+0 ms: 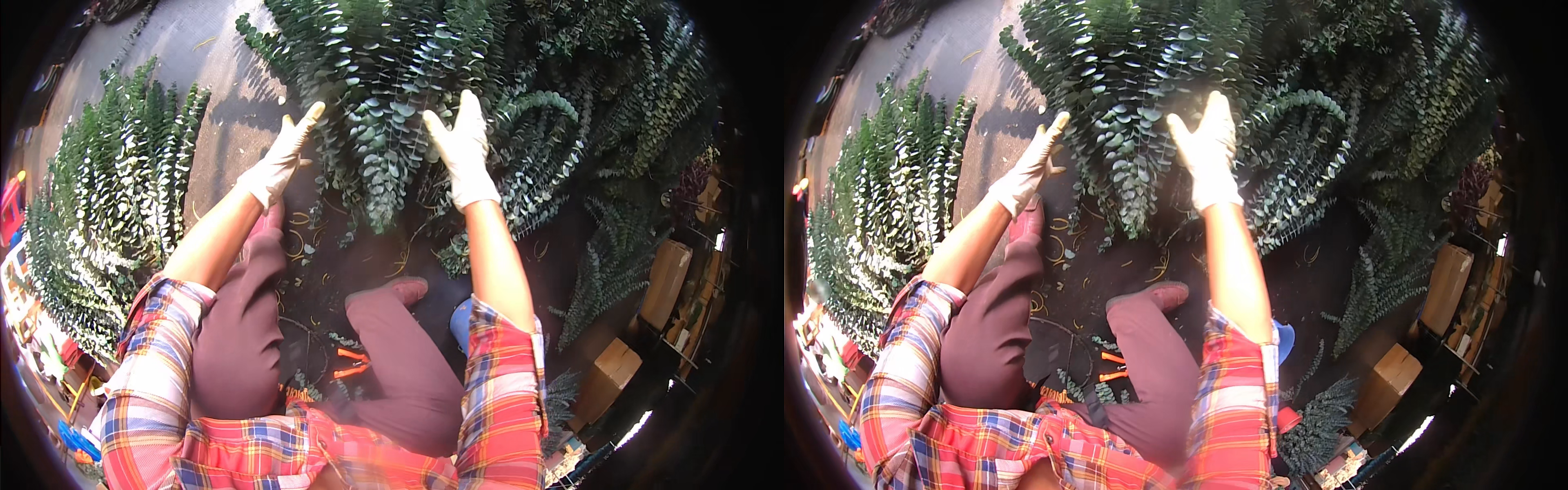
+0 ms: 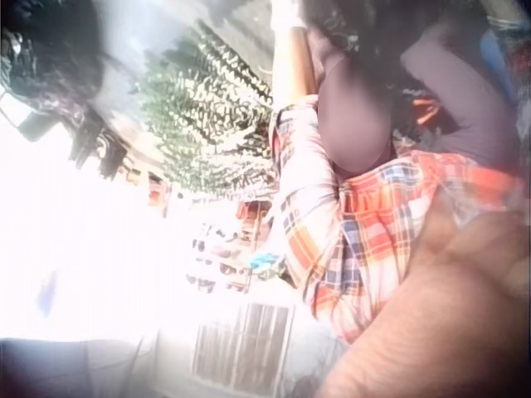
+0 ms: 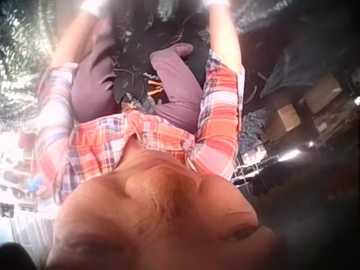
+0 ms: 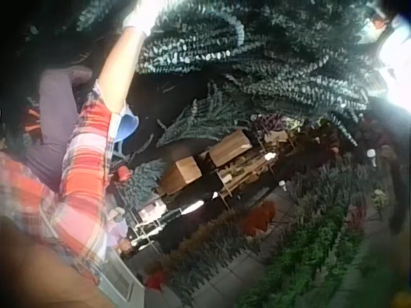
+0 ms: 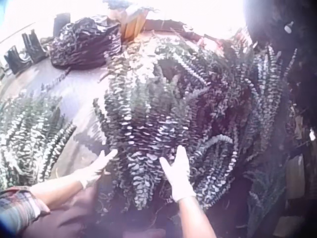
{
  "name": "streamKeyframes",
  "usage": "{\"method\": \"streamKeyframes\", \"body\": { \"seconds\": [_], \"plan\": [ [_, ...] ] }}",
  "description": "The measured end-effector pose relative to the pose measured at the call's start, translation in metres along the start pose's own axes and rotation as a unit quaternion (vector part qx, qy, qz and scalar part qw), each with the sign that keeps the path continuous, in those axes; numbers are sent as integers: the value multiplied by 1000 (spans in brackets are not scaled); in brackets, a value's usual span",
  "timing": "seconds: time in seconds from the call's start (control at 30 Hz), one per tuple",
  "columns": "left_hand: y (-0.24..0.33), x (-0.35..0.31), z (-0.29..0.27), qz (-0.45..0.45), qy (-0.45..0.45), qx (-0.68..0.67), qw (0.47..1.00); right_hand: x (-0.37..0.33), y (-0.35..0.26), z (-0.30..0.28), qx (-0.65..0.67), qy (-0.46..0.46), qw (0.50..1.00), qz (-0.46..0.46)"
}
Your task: The person sits on the floor and repeatedly picks up long strands of artificial greenery. They pull off sections of the leaves by hand and place the trimmed pieces into a blue bucket. The person continues this repetitive process throughout the clip.
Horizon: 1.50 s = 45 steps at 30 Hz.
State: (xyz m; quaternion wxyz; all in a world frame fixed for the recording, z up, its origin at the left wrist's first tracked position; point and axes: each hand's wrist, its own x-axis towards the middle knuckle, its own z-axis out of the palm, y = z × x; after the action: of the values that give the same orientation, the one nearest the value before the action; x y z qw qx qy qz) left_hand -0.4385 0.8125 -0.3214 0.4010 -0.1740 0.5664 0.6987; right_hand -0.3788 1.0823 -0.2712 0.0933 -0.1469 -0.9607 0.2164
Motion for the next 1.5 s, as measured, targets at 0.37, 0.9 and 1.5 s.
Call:
{"method": "streamKeyframes", "body": {
  "seconds": [0.37,0.9,1.5],
  "plan": [
    [-1,15,-46,25,0,-103,994,-53,-142,138,121,-137,976,-120],
    [-51,15,-115,63,78,-225,969,24,-133,80,143,64,978,-138],
    [-29,-28,-104,105,86,0,991,23,-110,121,-5,-163,979,121]
  ]
}}
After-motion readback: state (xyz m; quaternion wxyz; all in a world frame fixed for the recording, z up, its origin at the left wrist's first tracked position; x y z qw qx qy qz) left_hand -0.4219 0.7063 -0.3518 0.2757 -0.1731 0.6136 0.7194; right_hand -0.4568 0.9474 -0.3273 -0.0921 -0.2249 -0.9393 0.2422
